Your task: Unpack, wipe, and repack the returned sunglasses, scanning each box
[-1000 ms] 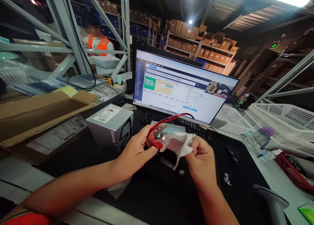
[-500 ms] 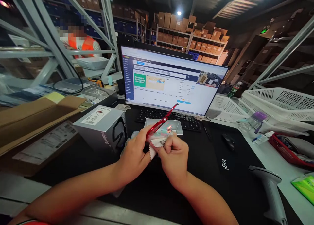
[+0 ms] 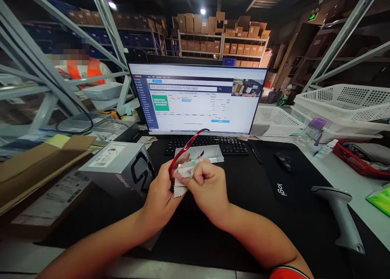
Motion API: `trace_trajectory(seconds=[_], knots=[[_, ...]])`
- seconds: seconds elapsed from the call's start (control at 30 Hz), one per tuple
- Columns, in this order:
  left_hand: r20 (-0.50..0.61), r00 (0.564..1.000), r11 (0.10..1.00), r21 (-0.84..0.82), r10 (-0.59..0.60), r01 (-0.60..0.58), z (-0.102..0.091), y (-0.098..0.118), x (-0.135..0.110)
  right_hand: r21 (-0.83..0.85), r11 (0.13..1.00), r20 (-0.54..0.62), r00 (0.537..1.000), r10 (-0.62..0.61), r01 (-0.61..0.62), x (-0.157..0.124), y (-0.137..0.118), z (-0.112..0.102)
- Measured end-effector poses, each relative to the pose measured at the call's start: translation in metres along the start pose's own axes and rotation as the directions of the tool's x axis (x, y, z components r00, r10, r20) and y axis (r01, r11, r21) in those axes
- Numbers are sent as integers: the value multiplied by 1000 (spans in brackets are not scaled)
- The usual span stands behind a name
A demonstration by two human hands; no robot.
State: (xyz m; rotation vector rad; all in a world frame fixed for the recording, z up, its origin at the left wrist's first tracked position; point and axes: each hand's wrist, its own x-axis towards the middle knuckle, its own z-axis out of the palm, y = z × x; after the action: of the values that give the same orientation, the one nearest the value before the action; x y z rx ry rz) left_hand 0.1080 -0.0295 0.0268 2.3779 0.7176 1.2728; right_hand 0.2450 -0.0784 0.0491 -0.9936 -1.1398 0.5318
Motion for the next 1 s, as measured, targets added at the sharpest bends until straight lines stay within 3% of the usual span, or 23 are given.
trace_trajectory(seconds=[0.1, 0.17, 0.27, 0.33, 0.37, 0.4, 0.47, 0.57, 0.67, 0.77, 0.83, 0.93, 1.0], knots=[[34, 992, 991, 62, 120, -121, 6, 4, 1, 293, 929, -4, 972, 237, -225, 16, -12, -13], [45, 984, 980, 92, 172, -175, 7, 4, 2, 338, 918, -72, 967, 246, -208, 15, -11, -14], [34, 990, 985, 94, 139, -142, 1, 1, 4, 79, 997, -186, 983, 11, 4, 1, 2, -2], [37, 996, 992, 90, 85, -88, -6, -1, 5, -124, 982, -126, 980, -155, 140, -9, 10, 7], [47, 997, 994, 90, 57, -61, -9, -1, 6, -160, 975, -80, 982, -171, 157, -11, 12, 10], [63, 997, 995, 92, 34, -40, -11, -2, 6, -140, 982, -44, 990, -135, 128, -10, 11, 11], [88, 996, 995, 98, 24, -33, -13, -1, 8, 29, 999, -11, 999, 45, -45, -2, 6, 7], [78, 988, 982, 127, 133, -142, -8, 2, 9, 341, 897, 15, 955, 295, -282, 16, -7, -7], [81, 970, 957, 165, 228, -238, -2, 3, 9, 457, 823, 5, 927, 376, -337, 25, -12, -16], [110, 975, 963, 168, 194, -211, -3, 0, 11, 470, 820, -19, 926, 378, -325, 27, -6, -16], [105, 980, 971, 154, 169, -184, -9, -3, 15, 405, 871, -61, 943, 327, -277, 31, -1, -17], [26, 987, 979, 124, 158, -160, -26, -9, 24, 278, 954, -206, 964, 170, -109, 41, 0, -32], [6, 989, 985, 98, 145, -145, -39, -12, 30, 214, 976, -337, 941, 32, 43, 46, -3, -51]])
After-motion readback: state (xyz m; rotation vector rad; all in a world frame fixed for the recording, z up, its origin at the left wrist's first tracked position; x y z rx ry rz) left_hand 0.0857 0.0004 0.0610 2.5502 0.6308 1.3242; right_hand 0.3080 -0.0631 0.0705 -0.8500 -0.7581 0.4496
